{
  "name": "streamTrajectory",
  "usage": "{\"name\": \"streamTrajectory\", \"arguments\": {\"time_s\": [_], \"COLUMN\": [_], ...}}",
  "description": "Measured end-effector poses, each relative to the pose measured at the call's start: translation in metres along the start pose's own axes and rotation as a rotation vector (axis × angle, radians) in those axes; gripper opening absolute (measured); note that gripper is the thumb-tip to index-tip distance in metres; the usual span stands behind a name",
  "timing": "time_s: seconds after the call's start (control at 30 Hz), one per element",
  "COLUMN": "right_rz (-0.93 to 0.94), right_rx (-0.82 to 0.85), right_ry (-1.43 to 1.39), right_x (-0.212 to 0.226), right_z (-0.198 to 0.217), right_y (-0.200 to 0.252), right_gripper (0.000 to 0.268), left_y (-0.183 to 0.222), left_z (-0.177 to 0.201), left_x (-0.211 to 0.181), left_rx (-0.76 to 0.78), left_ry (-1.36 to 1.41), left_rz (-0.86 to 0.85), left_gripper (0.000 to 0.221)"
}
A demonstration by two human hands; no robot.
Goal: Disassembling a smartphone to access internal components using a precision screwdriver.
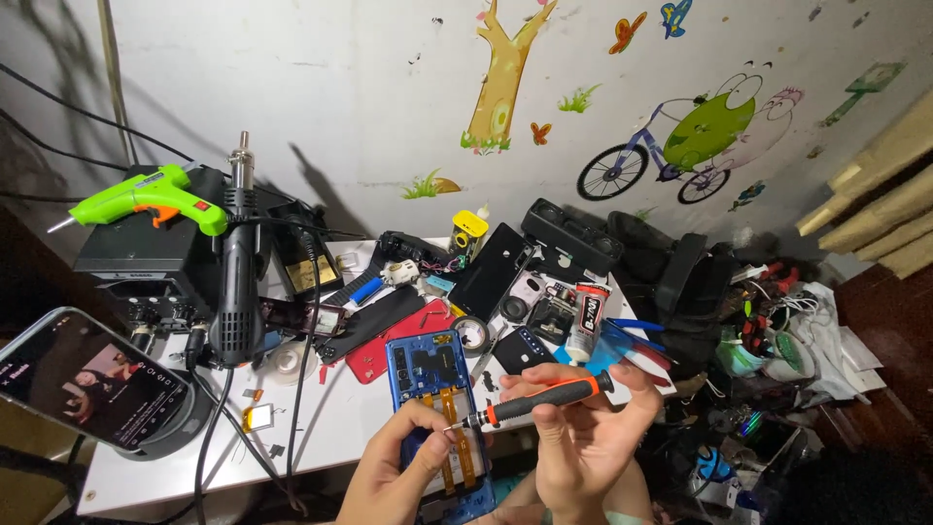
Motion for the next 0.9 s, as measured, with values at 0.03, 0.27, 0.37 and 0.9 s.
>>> {"name": "streamTrajectory", "arguments": {"time_s": [0.03, 0.27, 0.37, 0.9], "right_rz": [0.02, 0.014, 0.022, 0.206], "right_rx": [0.005, -0.011, -0.001, -0.03], "right_ry": [-0.008, 0.026, 0.033, -0.039], "right_x": [0.002, 0.008, 0.01, 0.018], "right_z": [0.0, 0.002, 0.001, 0.006], "right_y": [0.0, 0.002, 0.002, 0.013], "right_gripper": [0.068, 0.07, 0.069, 0.072], "left_y": [0.001, 0.003, 0.005, 0.018], "left_z": [-0.001, 0.001, 0.0, -0.004], "left_x": [0.0, 0.003, -0.002, -0.014], "left_rx": [0.008, -0.013, 0.026, -0.13], "left_ry": [0.016, 0.004, 0.045, -0.014], "left_rz": [0.012, -0.042, -0.09, -0.212], "left_gripper": [0.028, 0.027, 0.03, 0.029]}}
Point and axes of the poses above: each hand's wrist, its own y-axis away from the middle knuckle, its own z-axis out of the back of the hand, x = y × z, the point moved 6 cm from there along -y, towards the middle knuckle, and after that the axes turned 15 degrees about -x, right-handed, at the moved point
